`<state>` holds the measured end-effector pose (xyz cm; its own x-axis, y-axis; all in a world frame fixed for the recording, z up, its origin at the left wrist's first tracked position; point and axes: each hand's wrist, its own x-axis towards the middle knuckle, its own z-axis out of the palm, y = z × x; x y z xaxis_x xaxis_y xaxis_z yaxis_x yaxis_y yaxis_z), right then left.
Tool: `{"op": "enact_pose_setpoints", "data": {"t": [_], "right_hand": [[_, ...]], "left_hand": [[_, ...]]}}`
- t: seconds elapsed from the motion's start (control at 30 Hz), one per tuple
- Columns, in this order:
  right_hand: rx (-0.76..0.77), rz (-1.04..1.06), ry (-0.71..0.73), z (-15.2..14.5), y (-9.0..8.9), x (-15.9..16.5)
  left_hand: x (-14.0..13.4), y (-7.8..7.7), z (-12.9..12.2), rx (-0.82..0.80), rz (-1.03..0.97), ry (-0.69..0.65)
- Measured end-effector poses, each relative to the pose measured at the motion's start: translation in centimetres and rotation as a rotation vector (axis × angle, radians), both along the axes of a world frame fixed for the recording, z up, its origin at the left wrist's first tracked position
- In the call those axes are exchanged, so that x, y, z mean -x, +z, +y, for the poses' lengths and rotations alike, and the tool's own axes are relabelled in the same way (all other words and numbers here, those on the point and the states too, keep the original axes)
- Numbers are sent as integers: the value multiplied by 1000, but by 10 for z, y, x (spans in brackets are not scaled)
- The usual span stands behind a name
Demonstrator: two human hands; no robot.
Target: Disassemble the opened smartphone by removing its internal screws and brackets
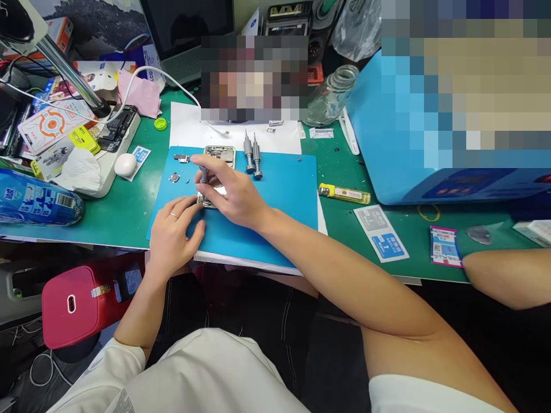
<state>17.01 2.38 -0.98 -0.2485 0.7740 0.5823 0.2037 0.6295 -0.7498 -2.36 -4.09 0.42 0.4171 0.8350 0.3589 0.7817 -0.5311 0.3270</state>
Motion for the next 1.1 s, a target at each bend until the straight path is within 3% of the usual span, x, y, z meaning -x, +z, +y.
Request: {"op": "enact_pose_setpoints", "data": {"t": [0.37,0.93,1.1], "right_hand": [[92,28,-34,0,2,1],[-19,-17,-63,3,-4,0],[-144,-56,-54,1,-2,0]], "left_hand": [[1,-1,0,-35,18,-5],[1,-3,1,-46,-7,-14],[1,-3,1,-80,-6,-22]]}}
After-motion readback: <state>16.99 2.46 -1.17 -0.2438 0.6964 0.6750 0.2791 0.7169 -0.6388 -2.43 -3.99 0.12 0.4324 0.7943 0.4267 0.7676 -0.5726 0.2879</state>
